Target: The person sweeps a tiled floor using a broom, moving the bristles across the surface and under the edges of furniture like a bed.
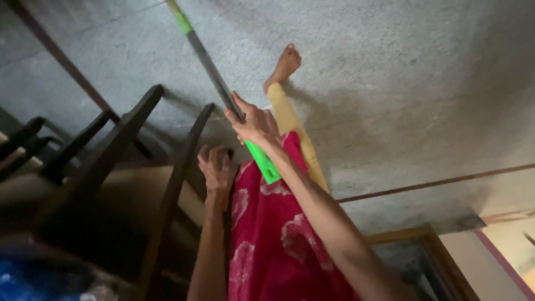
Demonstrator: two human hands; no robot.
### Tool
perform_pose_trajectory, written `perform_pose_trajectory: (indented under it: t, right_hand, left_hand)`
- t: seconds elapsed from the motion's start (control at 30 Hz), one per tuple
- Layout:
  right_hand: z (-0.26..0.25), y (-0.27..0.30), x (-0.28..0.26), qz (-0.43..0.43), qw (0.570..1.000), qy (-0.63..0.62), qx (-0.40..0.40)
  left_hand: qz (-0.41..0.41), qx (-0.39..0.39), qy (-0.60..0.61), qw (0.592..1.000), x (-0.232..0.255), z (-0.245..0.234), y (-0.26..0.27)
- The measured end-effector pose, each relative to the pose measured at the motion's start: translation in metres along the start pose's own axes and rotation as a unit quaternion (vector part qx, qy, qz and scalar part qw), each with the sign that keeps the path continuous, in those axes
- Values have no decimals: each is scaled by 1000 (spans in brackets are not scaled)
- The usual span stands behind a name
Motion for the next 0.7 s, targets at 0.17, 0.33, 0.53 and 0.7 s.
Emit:
perform_pose_trajectory:
  t: [0.17,0.33,0.53,0.7]
  right_hand:
    - [-34,31,57,18,938,-319,133]
    - [-60,121,131,242,872,-343,251]
    - [-107,136,99,159,820,-364,411]
    - [-78,136,-34,14,916,-263,303]
  left_hand:
    - [26,3,0,1000,38,-17,-18]
    - [110,51,18,992,102,-54,-35]
    - [127,13,61,990,191,-93,-33]
    - [136,11,-12,991,212,-93,-43]
Point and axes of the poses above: each hand's wrist, its own y-axis away from the middle knuckle, its own z-axis out of the palm, x = y × z, the point moved 10 cm from there along -y, towards the middle knuckle, and after that the axes turned 14 degrees about -z, right-handed, at the moved point
